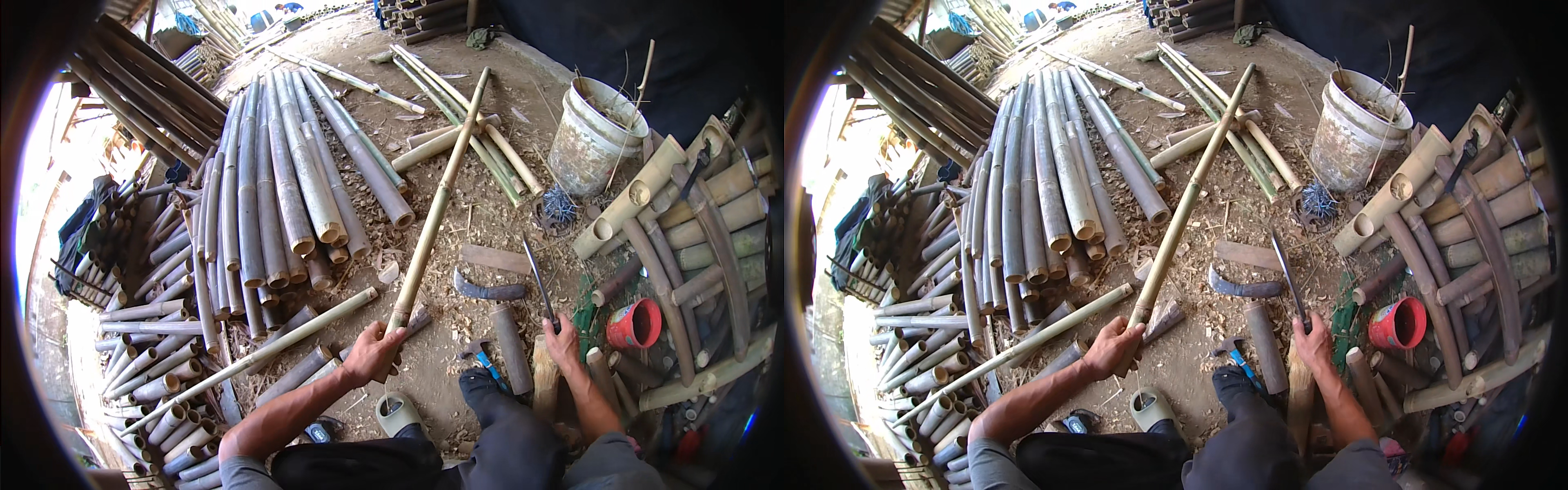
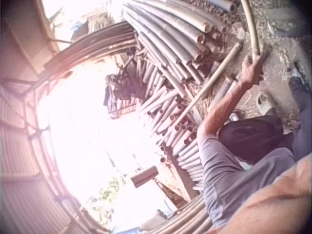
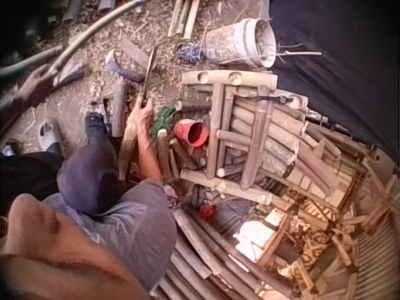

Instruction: The person sits on the ground and uses a machete to shave the outer layer off a long bamboo pole. They rotate the pole and scrape it repeatedly to smooth the surface, then place the finished pole aside and pick up another one to continue the process.

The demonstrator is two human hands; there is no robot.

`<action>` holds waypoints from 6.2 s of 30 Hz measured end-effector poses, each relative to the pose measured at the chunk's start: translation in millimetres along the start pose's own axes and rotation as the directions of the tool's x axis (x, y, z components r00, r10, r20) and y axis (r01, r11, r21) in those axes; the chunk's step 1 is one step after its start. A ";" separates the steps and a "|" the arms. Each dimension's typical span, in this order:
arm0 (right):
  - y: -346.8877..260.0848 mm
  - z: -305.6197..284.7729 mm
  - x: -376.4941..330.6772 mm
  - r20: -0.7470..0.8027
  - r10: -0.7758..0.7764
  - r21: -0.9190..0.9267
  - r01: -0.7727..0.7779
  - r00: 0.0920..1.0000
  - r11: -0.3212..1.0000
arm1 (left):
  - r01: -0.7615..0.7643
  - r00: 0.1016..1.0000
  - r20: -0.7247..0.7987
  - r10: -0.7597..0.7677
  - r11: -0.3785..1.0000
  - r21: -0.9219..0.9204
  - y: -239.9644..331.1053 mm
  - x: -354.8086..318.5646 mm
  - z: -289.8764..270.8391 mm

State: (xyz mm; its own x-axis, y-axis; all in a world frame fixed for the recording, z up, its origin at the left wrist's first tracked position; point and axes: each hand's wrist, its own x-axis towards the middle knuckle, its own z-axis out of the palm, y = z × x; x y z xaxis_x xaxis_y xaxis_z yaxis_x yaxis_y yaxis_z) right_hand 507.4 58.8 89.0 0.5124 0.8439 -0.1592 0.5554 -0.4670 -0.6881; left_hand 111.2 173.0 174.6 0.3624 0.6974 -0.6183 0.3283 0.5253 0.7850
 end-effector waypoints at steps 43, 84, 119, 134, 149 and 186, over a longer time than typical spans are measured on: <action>-96.7 40.1 -36.3 0.292 -0.852 0.084 0.876 0.435 0.476 | 0.148 0.986 0.165 -0.002 0.449 -0.881 -80.2 -2.6 131.8; -85.1 34.4 49.8 0.210 -0.585 -0.316 0.620 0.784 0.718 | 0.036 0.993 0.086 0.085 0.477 -0.878 -70.7 -6.0 138.6; -94.9 34.5 -46.3 0.208 -0.885 0.074 0.895 0.417 0.439 | 0.158 0.987 0.133 -0.088 0.447 -0.881 -54.8 -23.0 136.7; -100.5 29.7 -38.7 0.075 -0.968 0.109 0.963 0.239 0.246 | 0.128 0.989 0.148 0.003 0.483 -0.866 -59.5 -14.8 140.9; -90.6 30.4 -47.4 0.194 -0.922 0.138 0.921 0.335 0.364 | 0.063 0.997 0.071 -0.015 0.666 -0.743 -60.3 -22.0 137.0; -81.6 29.6 -34.3 0.308 -0.821 0.032 0.857 0.482 0.515 | -0.039 0.998 0.017 0.056 0.857 -0.514 -64.7 -14.5 134.7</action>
State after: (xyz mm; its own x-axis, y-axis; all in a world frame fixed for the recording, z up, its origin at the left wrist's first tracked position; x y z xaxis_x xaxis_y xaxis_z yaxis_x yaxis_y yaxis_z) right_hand 425.1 75.8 129.7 -0.4105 0.8709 0.2701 0.7040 0.4909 -0.5132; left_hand 202.2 63.2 127.6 0.3947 0.7174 -0.5741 -0.1815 0.6734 0.7166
